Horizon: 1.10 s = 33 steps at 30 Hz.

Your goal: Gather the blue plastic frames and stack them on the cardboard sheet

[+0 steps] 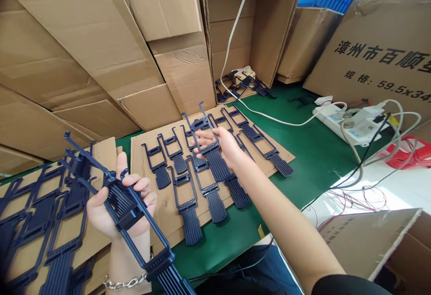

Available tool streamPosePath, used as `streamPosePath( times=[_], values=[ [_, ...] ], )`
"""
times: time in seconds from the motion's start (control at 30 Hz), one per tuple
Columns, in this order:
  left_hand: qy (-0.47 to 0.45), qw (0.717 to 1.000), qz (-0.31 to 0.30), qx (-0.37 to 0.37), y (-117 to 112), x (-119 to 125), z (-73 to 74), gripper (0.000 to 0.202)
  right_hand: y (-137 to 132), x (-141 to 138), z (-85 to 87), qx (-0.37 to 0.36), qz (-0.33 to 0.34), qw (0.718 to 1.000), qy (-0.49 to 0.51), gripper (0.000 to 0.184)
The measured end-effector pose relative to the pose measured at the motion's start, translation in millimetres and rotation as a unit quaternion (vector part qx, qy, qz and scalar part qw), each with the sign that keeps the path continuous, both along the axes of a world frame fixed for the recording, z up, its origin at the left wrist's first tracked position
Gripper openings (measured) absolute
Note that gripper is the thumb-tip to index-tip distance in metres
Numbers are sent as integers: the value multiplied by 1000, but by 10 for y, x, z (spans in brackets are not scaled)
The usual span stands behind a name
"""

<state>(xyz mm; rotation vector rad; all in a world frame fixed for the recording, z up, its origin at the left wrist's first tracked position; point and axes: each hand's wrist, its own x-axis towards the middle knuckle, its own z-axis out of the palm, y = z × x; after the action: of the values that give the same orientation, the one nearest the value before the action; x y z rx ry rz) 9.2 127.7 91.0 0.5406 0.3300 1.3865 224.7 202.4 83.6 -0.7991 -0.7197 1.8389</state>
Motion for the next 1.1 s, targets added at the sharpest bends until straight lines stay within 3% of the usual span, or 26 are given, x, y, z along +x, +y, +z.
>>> streamPosePath(
  times=[0.1,0.17,0.23,0.33,0.4,0.5,0.6,0.73,1.1],
  values=[
    [-7,1000,-11,3,-36,42,47,57,-333,-79,-125,-22,-16,998,-49,38],
    [-9,1000,-9,15,-43,41,54,54,-545,-176,-224,9,-5,989,-150,35],
    [-8,1000,-6,25,-26,12,45,52,-744,-283,-332,59,16,961,-269,35],
    [-17,998,-21,65,37,-67,38,56,-999,-439,-467,128,-7,908,-399,41],
    [-25,995,-37,94,81,-122,66,61,-1132,-543,-510,178,-25,881,-437,46],
    [-25,992,-46,115,102,-178,164,64,-1268,-713,-514,235,1,861,-452,49],
    [-28,990,-38,134,59,-217,265,67,-1315,-892,-508,253,33,858,-446,51],
    [-33,990,-29,135,-26,-276,297,73,-1257,-1076,-512,223,53,869,-439,52],
    [-27,995,-20,93,0,-410,16,64,-1130,-1176,-508,176,55,858,-479,54]
  ],
)
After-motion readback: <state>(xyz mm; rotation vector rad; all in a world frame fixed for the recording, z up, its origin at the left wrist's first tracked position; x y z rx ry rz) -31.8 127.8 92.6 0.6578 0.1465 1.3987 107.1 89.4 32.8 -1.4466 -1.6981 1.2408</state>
